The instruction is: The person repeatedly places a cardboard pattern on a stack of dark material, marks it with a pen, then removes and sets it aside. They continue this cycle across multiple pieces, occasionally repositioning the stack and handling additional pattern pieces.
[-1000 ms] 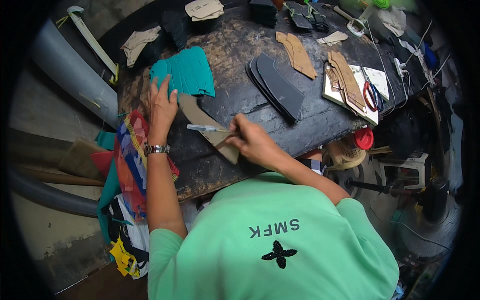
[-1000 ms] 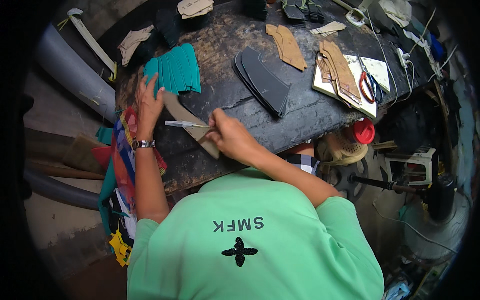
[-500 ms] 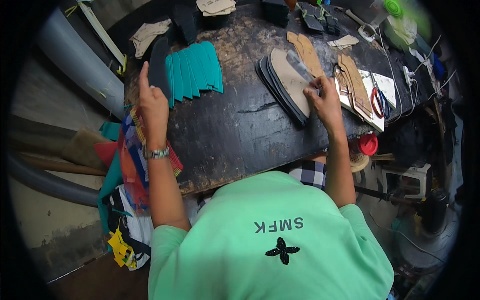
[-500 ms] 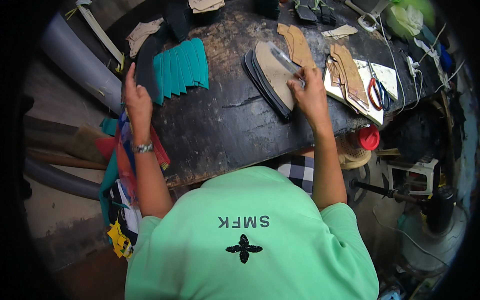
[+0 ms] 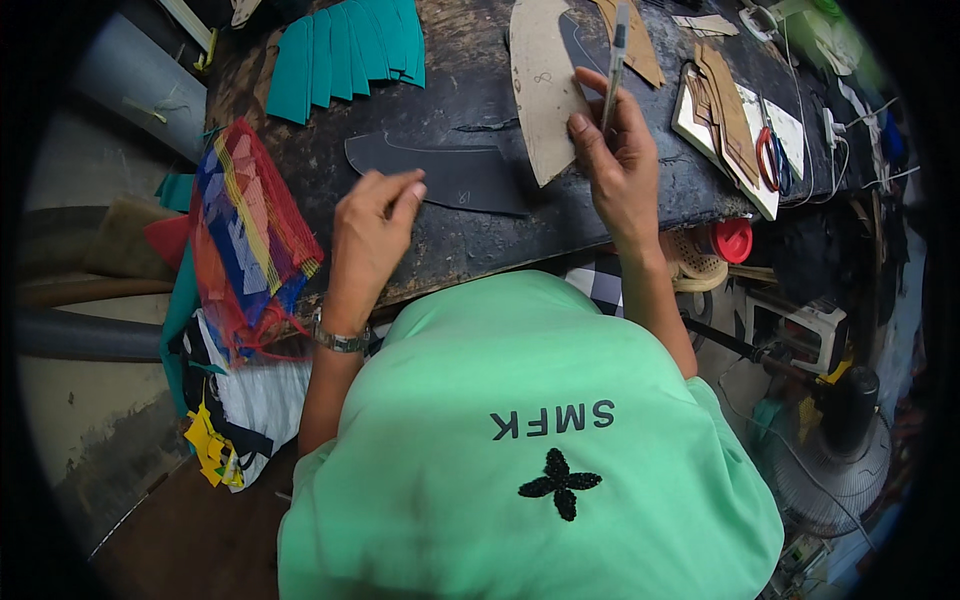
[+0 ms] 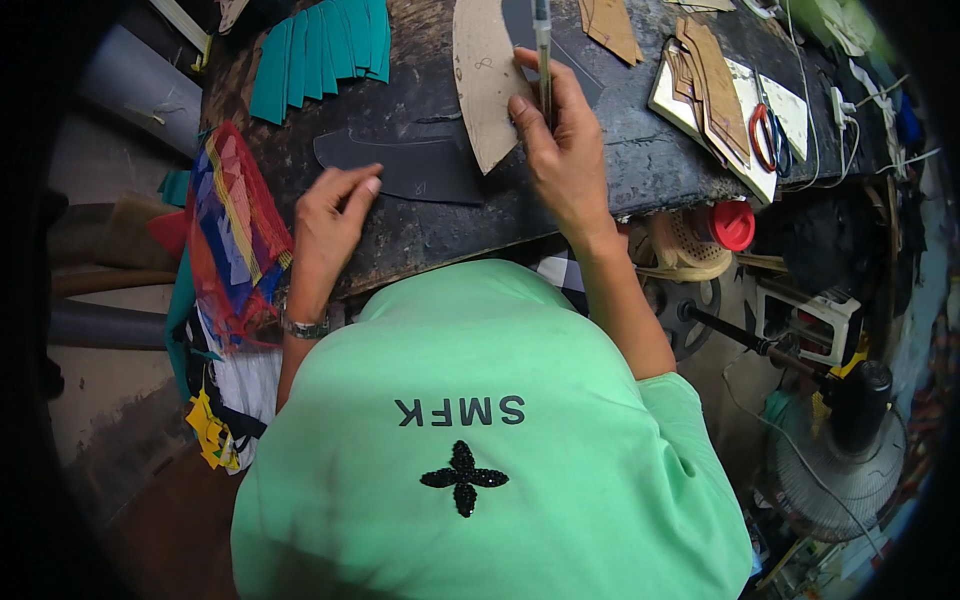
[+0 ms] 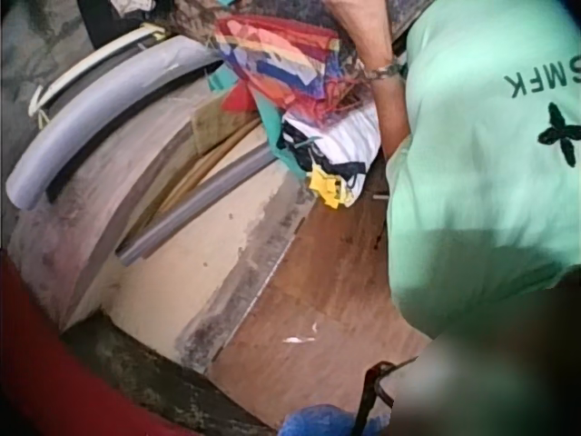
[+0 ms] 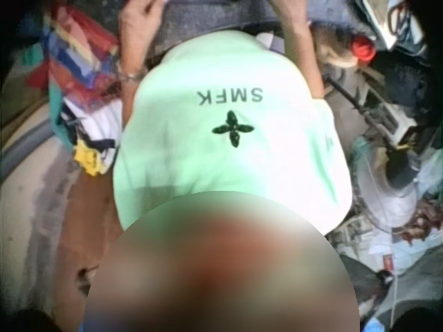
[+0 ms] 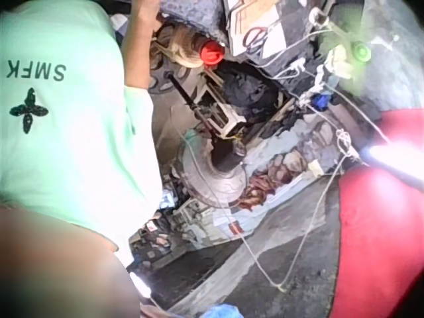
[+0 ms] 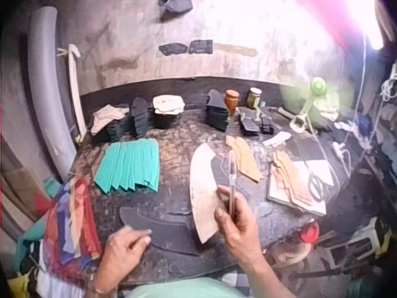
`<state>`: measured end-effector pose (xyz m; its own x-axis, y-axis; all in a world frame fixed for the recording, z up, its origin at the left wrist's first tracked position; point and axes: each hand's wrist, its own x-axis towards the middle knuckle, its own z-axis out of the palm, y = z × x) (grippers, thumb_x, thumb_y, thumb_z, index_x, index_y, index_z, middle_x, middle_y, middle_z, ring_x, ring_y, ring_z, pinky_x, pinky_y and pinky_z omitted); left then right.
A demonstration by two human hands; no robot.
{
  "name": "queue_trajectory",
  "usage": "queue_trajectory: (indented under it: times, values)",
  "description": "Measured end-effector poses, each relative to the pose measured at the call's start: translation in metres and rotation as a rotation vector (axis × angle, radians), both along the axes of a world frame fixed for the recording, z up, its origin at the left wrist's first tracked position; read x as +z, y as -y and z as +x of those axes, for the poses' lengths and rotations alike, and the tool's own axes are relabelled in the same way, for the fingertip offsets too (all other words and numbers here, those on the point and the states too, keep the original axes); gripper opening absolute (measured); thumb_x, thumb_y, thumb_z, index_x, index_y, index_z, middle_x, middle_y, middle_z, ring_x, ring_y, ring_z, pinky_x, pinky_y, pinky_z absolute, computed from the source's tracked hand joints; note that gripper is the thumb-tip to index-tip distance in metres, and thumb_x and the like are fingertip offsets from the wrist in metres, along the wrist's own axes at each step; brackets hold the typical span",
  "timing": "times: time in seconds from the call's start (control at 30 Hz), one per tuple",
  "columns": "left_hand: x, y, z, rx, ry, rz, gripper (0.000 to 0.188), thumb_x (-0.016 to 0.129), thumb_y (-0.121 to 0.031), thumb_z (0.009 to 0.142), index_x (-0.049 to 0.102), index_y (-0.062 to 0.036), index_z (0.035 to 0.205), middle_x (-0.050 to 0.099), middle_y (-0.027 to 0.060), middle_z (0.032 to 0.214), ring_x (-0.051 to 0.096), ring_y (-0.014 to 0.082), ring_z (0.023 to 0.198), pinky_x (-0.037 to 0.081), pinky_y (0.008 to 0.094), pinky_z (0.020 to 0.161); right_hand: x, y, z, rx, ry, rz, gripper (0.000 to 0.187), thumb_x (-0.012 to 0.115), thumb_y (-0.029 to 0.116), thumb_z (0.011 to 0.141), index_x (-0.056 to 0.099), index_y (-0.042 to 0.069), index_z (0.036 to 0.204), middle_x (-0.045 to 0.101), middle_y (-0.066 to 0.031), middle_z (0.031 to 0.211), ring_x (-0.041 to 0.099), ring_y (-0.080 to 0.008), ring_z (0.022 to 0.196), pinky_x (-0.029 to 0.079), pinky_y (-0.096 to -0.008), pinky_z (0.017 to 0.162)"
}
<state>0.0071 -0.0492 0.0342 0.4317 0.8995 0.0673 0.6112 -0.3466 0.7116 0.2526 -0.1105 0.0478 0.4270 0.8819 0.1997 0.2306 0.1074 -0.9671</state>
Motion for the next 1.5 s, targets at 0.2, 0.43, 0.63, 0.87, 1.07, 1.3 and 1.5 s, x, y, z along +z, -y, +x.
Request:
queue_trajectory:
  times: [0.2,0.43,0.63,0.87,1.07,1.3,1.5]
  values:
    - [-0.018,-0.005,0.001,0.061,-0.121,0.393,0.031,0.072,-0.021,0.084,0.068,0.0022,0.104,0.056,0.0186,0.118,0.055,0.0339,0.106,0.047,0.0433,0.090,-0.005,-0.007,-0.003,0.086,-0.002,-0.010,0.036,0.055,-0.002,0.095,0.055,0.002,0.132,0.064,-0.0015,0.109,0.060,-0.0078,0.094,0.047,-0.0239,0.091]
    - [-0.030,-0.004,-0.004,0.047,0.110,0.263,0.072,0.075,-0.014,0.079,0.038,0.0021,0.139,0.043,0.0256,0.138,0.044,0.0422,0.128,0.040,0.0441,0.107,-0.018,-0.018,-0.034,0.436,0.133,-0.216,0.025,0.062,0.002,0.089,0.064,-0.002,0.114,0.066,-0.0164,0.097,0.065,-0.0260,0.088,0.050,-0.0347,0.081]
    - [-0.035,0.000,-0.014,0.012,-0.050,0.336,0.070,0.068,-0.020,0.083,0.038,0.0047,0.141,0.034,0.0289,0.147,0.038,0.0451,0.134,0.035,0.0474,0.110,-0.018,-0.019,-0.034,0.517,0.435,-0.172,0.026,0.059,-0.001,0.085,0.064,-0.003,0.110,0.065,-0.0203,0.099,0.063,-0.0393,0.093,0.049,-0.0448,0.082]
    - [-0.038,0.003,-0.010,0.055,-0.213,0.435,0.061,0.068,-0.033,0.086,0.052,-0.0017,0.135,0.037,0.0278,0.146,0.034,0.0437,0.137,0.028,0.0547,0.109,-0.021,-0.024,-0.029,0.473,0.210,-0.343,0.023,0.065,0.009,0.087,0.064,-0.003,0.107,0.065,-0.0192,0.088,0.064,-0.0292,0.081,0.048,-0.0388,0.076]
    - [-0.038,0.003,-0.009,0.061,-0.210,0.426,0.061,0.068,-0.036,0.087,0.051,-0.0024,0.135,0.038,0.0276,0.145,0.034,0.0426,0.137,0.026,0.0536,0.110,-0.018,-0.030,-0.024,0.410,0.186,-0.489,0.023,0.070,0.016,0.089,0.066,-0.003,0.101,0.065,-0.0040,0.082,0.055,-0.0099,0.074,0.045,-0.0267,0.068]
    - [-0.037,0.003,-0.007,0.070,-0.235,0.435,0.061,0.065,-0.038,0.088,0.050,-0.0042,0.138,0.039,0.0275,0.144,0.034,0.0423,0.137,0.025,0.0532,0.111,-0.014,-0.031,-0.028,0.389,0.236,-0.476,0.022,0.069,0.017,0.089,0.067,-0.003,0.100,0.066,-0.0060,0.077,0.056,-0.0110,0.072,0.046,-0.0280,0.067]
    - [-0.037,0.002,-0.007,0.065,-0.239,0.448,0.060,0.064,-0.036,0.089,0.050,-0.0041,0.138,0.039,0.0277,0.144,0.034,0.0427,0.137,0.025,0.0536,0.110,-0.017,-0.025,-0.030,0.374,0.298,-0.438,0.021,0.069,0.016,0.088,0.065,-0.003,0.097,0.063,-0.0128,0.077,0.057,-0.0195,0.069,0.046,-0.0335,0.066]
